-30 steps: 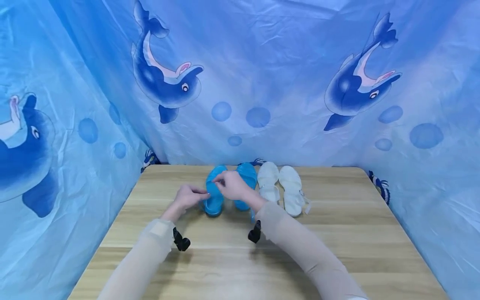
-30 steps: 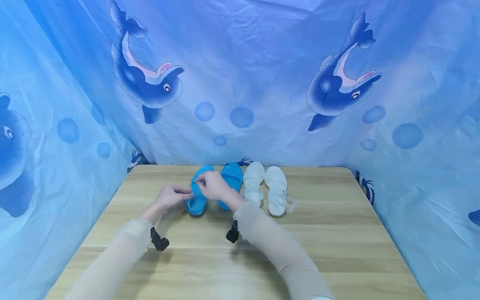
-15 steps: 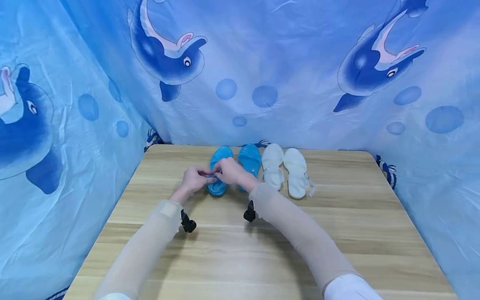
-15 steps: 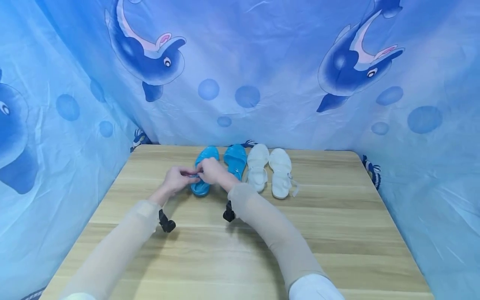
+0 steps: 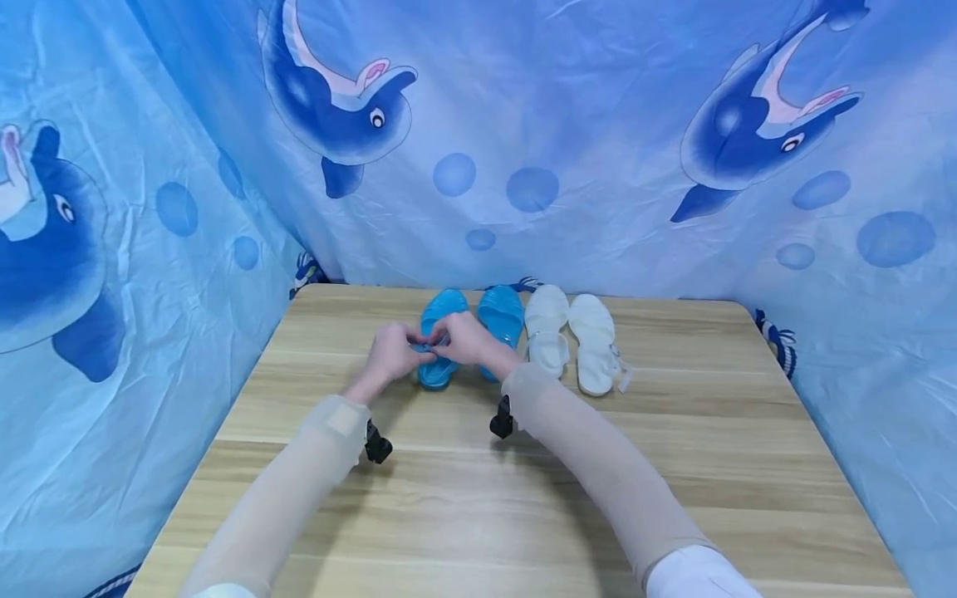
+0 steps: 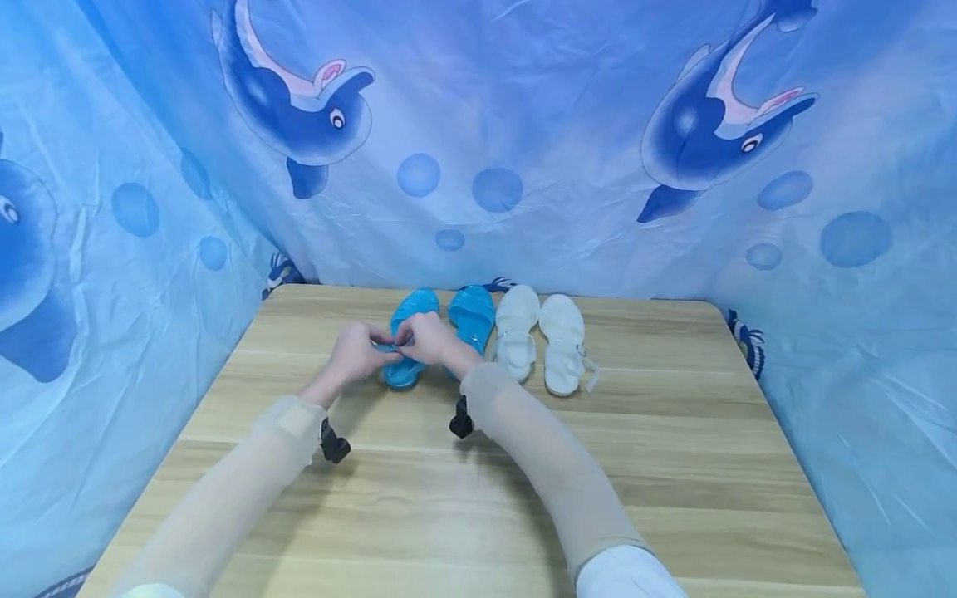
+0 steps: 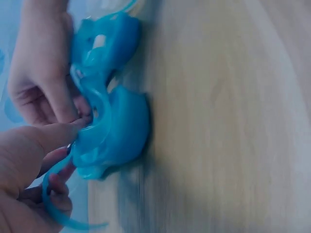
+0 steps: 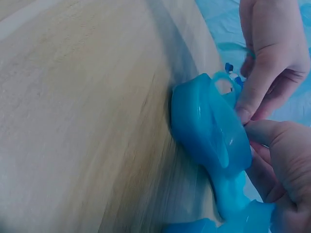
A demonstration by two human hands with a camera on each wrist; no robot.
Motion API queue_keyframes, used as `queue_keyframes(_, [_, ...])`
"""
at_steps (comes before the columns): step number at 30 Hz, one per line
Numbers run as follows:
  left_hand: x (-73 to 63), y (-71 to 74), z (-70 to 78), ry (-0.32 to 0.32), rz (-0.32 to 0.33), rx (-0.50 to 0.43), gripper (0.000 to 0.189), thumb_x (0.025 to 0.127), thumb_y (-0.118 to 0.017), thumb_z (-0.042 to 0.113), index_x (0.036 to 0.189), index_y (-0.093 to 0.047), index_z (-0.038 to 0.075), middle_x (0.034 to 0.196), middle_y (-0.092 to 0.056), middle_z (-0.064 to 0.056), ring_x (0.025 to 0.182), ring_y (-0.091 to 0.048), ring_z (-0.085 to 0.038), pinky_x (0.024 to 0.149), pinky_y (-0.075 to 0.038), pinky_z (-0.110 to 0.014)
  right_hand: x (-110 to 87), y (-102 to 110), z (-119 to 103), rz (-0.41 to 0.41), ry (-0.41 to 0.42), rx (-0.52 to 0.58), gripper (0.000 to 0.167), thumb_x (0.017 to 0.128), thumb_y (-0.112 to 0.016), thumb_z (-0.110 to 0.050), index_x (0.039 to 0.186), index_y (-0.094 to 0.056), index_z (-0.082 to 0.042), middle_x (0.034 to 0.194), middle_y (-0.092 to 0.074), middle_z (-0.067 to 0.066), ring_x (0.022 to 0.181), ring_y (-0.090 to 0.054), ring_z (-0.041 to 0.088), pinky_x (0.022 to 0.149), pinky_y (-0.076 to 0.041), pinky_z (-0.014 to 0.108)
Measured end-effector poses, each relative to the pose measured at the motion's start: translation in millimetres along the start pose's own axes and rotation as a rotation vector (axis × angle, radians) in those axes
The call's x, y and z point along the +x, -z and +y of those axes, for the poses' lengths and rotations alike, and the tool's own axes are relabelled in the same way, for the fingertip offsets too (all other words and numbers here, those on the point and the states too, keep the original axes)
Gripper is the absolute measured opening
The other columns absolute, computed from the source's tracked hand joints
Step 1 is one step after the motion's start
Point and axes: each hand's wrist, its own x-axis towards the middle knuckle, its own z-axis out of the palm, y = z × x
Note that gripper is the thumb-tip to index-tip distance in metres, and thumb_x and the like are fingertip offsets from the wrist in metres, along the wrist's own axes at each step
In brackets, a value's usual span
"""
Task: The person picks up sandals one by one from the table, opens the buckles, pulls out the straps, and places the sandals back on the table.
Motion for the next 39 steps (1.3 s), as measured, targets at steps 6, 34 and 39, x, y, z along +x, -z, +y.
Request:
queue_keyframes(6, [-0.1,2.4,-5.4,0.101,-0.058,-0.095,0.031,0.087,-0.09,0.021,0.112,-0.082,0.004,0.111,-0.081,-0.016,0.107,-0.075,-0.033,0.092,-0.063,-0.047,4.0,1.4,-3.6,-0.054,-0.046,-0.016,0.011,0.101,-0.074,-0.018,0.109,-0.08,-0.012,0.111,-0.081,0.005,0.101,-0.077,0.018,0.087,-0.063,0.029])
queue_keyframes(34, [1.7,-7.0,-42.3,-0.047,0.052,-0.13,0.027,0.089,-0.088,0.027,0.108,-0.084,0.008,0.106,-0.083,-0.012,0.095,-0.08,-0.028,0.083,-0.065,-0.044,2.4,-8.3,12.0,0.017,0.046,0.066,0.017,0.104,-0.071,-0.023,0.117,-0.077,-0.014,0.116,-0.078,0.005,0.096,-0.077,0.013,0.082,-0.061,0.021])
queue_keyframes(39, [2.5,-12.5,-43.5,-0.132,0.081,-0.092,0.024,0.09,-0.086,0.024,0.106,-0.084,0.007,0.104,-0.083,-0.013,0.095,-0.08,-0.03,0.086,-0.065,-0.048,1.7,-10.4,12.1,0.01,0.019,0.018,0.014,0.102,-0.071,-0.023,0.11,-0.073,-0.013,0.106,-0.079,0.004,0.096,-0.075,0.012,0.082,-0.059,0.02])
